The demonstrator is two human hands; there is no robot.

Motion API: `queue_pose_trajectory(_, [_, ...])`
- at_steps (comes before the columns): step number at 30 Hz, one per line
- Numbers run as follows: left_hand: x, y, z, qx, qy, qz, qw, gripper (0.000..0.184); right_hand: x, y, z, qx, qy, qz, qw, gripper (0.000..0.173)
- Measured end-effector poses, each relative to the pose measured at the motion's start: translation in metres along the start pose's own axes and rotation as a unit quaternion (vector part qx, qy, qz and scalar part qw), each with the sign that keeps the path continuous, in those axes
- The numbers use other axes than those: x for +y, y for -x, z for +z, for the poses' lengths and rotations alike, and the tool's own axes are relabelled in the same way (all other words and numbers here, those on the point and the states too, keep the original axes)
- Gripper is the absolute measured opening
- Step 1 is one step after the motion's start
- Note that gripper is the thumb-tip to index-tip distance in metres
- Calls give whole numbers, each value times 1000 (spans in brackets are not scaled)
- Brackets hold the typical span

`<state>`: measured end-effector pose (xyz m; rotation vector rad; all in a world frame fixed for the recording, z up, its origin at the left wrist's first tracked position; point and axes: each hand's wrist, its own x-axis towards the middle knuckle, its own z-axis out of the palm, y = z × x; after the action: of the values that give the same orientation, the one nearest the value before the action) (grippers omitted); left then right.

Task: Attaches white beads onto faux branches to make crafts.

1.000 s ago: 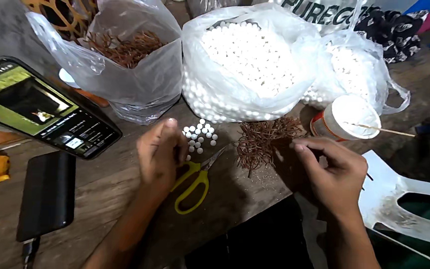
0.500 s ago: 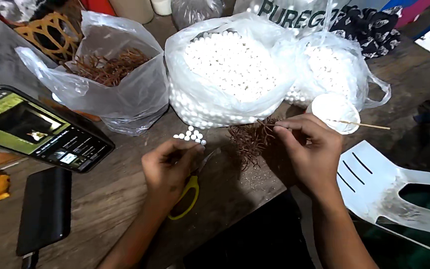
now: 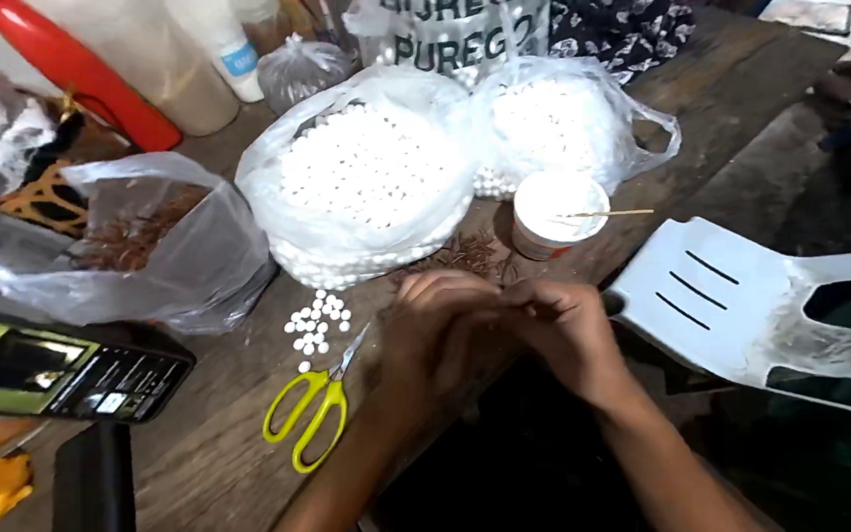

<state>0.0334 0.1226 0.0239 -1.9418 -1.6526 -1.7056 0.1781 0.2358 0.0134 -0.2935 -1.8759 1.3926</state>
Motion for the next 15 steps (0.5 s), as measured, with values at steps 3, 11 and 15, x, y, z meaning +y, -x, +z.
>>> queue_pose_trajectory(3, [5,0,20,60,128,-109,984,12,6,9,-1,7,-17,16,1000,9])
queue_pose_trajectory(11, [14,-39,43,43,277,-297,913,18,12,0,-70,241,102,-96,960,15])
queue_pose_trajectory(15, [17,-50,55,50,268,-363,891,17,37,-11,-106,297,183,-41,936,36])
